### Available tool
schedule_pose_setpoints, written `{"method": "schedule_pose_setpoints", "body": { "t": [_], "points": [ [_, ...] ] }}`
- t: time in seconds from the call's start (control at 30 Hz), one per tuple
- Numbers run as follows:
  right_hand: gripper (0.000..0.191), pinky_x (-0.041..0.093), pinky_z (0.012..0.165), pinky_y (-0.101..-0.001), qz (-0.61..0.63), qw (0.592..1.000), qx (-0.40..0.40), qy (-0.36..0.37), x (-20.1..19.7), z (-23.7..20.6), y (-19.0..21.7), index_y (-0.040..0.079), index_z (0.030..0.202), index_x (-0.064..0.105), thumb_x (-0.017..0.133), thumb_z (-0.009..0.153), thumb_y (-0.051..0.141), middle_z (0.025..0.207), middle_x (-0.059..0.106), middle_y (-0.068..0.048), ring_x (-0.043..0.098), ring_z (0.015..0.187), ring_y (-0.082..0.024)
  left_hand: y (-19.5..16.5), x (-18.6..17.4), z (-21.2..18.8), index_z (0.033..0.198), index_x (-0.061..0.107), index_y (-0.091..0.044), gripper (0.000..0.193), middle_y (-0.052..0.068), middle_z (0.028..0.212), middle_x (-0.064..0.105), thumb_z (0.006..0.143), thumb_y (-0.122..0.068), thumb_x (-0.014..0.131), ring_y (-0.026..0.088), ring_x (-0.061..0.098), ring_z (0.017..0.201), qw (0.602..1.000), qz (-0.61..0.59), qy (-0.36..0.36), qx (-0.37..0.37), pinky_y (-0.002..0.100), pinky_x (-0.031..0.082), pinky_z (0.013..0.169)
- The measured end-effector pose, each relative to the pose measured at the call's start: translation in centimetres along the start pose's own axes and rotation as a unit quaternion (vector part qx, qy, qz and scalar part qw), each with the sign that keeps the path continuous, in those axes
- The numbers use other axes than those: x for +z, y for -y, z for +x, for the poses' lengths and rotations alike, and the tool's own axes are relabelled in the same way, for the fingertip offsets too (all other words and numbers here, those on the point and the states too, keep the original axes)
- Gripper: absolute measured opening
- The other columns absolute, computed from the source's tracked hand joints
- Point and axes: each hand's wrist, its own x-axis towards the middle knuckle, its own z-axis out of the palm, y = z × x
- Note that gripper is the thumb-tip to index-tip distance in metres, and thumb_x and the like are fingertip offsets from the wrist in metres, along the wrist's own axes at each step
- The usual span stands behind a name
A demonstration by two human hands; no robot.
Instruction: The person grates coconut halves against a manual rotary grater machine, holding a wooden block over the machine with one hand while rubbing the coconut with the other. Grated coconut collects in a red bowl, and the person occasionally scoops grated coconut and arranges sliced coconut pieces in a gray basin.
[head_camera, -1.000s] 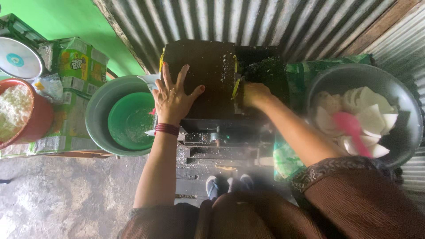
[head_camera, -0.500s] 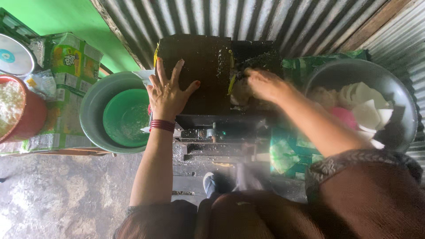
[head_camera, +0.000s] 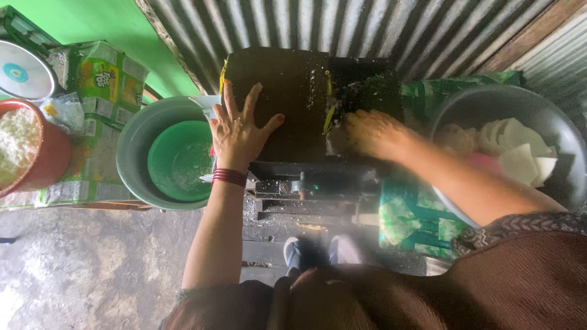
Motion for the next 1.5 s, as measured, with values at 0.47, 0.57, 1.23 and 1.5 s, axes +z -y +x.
{"method": "schedule_pose_setpoints", "body": {
  "t": [0.47,0.57,1.23,1.5],
  "points": [
    [0.046,0.057,0.089,-0.0464,0.032,0.969,0.101,0.224,-0.6,4.1,2.0,0.000,0.120,0.065,0.068,0.079,0.022,0.124,0.059,-0.023,0.063,0.110,-0.037,-0.3,0.0,-0.1,0.153,0.049,-0.034,0.083,0.025,0.160,0.033,0.084,-0.076,0.067,0.041,0.056,0.107,1.000,0.005,0.011,-0.008,0.052,0.050,0.084],
    [0.059,0.057,0.088,-0.0478,0.060,0.965,0.126,0.222,0.1,4.2,1.9,-0.005,0.127,0.059,0.069,0.081,0.029,0.117,0.062,-0.024,0.064,0.105,-0.039,-0.3,0.1,-0.1,0.154,0.048,-0.034,0.082,0.026,0.160,0.033,0.086,-0.077,0.066,0.042,0.055,0.108,1.000,0.010,0.011,-0.007,0.052,0.050,0.083],
    [0.047,0.064,0.080,-0.0430,0.017,0.919,0.142,0.368,3.0,5.6,-0.1,-0.011,0.141,0.040,0.051,0.102,0.013,0.098,0.075,-0.024,0.076,0.088,-0.032,-0.1,0.1,-0.1,0.152,0.051,-0.033,0.082,0.026,0.158,0.036,0.085,-0.076,0.067,0.040,0.056,0.107,1.000,0.005,-0.005,0.004,0.052,0.050,0.083],
    [0.030,0.060,0.080,-0.0414,0.058,0.942,0.139,0.299,0.7,5.1,1.0,-0.001,0.117,0.059,0.059,0.095,0.019,0.099,0.073,-0.020,0.073,0.088,-0.030,-0.3,0.0,0.0,0.153,0.050,-0.033,0.083,0.025,0.159,0.034,0.085,-0.079,0.065,0.041,0.055,0.109,1.000,0.016,0.004,-0.003,0.052,0.049,0.084]
  ]
}}
